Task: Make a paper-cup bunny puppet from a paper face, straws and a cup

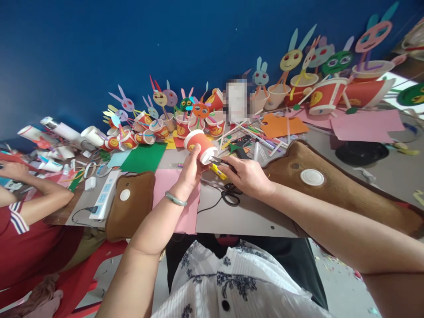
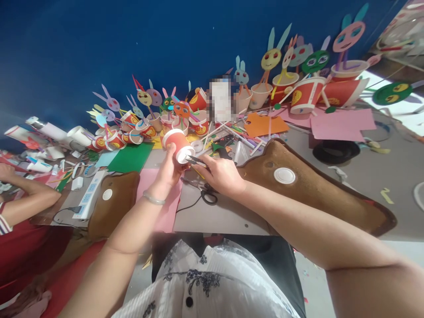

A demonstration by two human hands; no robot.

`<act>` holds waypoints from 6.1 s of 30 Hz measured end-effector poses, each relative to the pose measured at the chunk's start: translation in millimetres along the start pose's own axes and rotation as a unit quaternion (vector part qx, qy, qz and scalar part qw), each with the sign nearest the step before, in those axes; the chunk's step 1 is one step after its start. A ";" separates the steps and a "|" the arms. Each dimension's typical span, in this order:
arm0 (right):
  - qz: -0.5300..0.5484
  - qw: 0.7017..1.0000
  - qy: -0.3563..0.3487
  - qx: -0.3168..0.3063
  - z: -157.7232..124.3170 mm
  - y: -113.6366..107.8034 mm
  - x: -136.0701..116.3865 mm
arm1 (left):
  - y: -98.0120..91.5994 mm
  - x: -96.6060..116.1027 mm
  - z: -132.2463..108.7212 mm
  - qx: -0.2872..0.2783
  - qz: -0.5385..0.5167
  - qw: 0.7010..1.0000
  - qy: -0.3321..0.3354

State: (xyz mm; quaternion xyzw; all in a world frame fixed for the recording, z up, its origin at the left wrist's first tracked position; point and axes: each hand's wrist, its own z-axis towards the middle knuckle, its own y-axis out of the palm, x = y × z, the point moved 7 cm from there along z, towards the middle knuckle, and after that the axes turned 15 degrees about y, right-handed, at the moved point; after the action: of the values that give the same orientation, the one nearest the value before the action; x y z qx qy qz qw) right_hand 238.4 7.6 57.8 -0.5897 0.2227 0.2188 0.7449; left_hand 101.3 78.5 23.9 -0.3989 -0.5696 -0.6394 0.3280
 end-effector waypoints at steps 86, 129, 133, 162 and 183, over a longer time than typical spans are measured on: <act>-0.131 0.990 -0.019 -0.047 -0.8 -3.7 -4.8 | 6.6 30.4 -6.0 -0.029 0.170 0.966 0.194; 0.081 0.994 -0.038 -0.056 1.5 -7.8 -4.3 | 15.7 -6.4 -12.7 -0.071 -0.037 0.992 -0.093; 0.084 0.994 -0.041 -0.053 1.1 -7.5 -4.8 | 14.3 -7.4 -12.5 -0.057 -0.039 0.993 -0.097; 0.041 0.994 -0.103 0.011 -7.4 -12.0 -8.6 | 12.6 -7.5 -9.2 -0.058 -0.077 0.992 -0.079; 0.025 0.959 -0.182 0.216 -15.0 -26.1 -1.5 | 30.0 -17.7 -30.6 -0.086 -0.130 0.979 -0.129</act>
State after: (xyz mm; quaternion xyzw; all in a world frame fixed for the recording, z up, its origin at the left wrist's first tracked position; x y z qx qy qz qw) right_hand 251.4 -12.6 75.9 -0.3586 0.1399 0.2879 0.8769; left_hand 131.6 43.4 21.3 -0.4271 -0.5966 -0.6669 0.1303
